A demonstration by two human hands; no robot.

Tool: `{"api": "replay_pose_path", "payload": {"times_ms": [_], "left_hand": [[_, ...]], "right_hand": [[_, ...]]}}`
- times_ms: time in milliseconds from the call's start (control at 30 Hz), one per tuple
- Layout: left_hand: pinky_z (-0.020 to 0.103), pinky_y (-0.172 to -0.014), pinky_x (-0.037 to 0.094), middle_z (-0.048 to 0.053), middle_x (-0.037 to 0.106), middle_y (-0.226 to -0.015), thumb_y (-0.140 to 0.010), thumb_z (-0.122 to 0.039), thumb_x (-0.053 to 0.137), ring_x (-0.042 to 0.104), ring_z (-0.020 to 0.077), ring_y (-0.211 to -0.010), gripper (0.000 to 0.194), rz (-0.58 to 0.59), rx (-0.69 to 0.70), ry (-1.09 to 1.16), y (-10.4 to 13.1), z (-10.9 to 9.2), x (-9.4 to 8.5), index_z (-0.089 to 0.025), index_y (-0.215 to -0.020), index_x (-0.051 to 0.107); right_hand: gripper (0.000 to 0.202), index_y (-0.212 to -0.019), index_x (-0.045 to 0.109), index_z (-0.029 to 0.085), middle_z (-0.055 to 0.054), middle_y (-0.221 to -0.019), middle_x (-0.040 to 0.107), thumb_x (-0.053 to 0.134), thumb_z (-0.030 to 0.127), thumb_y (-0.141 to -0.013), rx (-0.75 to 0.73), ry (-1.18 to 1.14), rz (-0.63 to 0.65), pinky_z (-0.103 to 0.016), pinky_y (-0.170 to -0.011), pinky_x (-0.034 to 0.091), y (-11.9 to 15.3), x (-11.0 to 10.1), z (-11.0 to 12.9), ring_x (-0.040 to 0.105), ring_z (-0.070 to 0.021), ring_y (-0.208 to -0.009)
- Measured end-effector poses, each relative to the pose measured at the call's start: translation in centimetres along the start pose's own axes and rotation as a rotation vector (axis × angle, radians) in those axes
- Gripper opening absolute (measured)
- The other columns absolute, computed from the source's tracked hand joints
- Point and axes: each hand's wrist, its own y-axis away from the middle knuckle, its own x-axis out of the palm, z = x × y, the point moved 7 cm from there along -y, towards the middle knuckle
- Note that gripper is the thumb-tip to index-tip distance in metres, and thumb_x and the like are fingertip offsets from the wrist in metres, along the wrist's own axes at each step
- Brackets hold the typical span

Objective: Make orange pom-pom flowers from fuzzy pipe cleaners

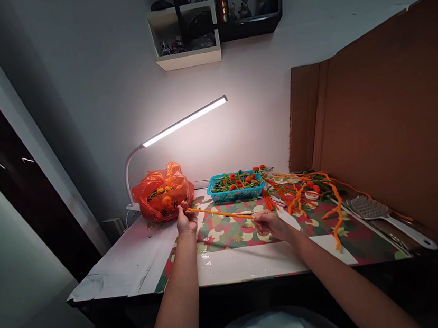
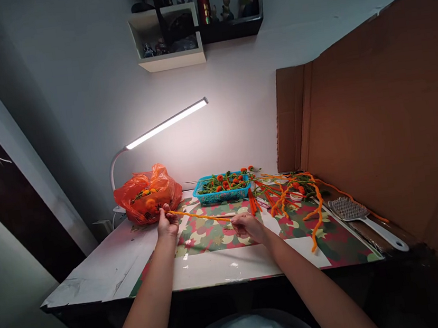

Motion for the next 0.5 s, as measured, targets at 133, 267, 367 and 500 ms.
{"api": "replay_pose_path", "payload": {"times_ms": [133,267,367,500], "left_hand": [[0.010,-0.040,0.039,-0.002,0.066,-0.062,-0.096,-0.026,0.038,0.048,0.0009,-0.039,0.028,0.111,-0.027,0.038,1.4,0.9,1.8,-0.015,-0.093,0.064],[0.013,-0.044,0.043,0.001,0.067,-0.067,-0.096,-0.033,0.036,0.053,0.0042,-0.045,0.033,0.182,-0.069,-0.029,2.4,1.7,2.6,-0.015,-0.101,0.063],[0.020,-0.048,0.048,0.007,0.069,-0.081,-0.094,-0.050,0.030,0.058,0.0091,-0.053,0.050,0.236,-0.125,-0.094,3.1,2.3,3.0,-0.013,-0.106,0.062],[0.030,-0.063,0.054,0.014,0.067,-0.099,-0.090,-0.054,0.033,0.065,0.0181,-0.075,0.053,0.343,-0.224,-0.174,3.9,3.4,3.7,-0.012,-0.109,0.059]], "right_hand": [[0.029,-0.050,0.050,0.019,0.007,-0.041,0.030,0.056,0.042,-0.066,0.008,0.133,-0.111,-0.023,-0.039,0.017,-0.5,-1.0,-1.0,0.019,-0.0056,-0.038],[0.032,-0.054,0.056,0.018,0.005,-0.044,0.035,0.049,0.044,-0.072,-0.134,0.314,-0.363,-0.023,-0.042,0.022,-0.8,-3.0,-0.5,0.030,-0.0082,-0.040],[0.035,-0.052,0.055,0.018,0.003,-0.045,0.038,0.047,0.043,-0.076,-0.217,0.416,-0.503,-0.024,-0.046,0.025,-0.6,-4.1,0.1,0.035,-0.0102,-0.044],[0.033,-0.056,0.055,0.020,0.003,-0.046,0.040,0.046,0.042,-0.078,-0.246,0.423,-0.617,-0.025,-0.048,0.025,-0.2,-5.2,0.2,0.037,-0.0124,-0.046]]}}
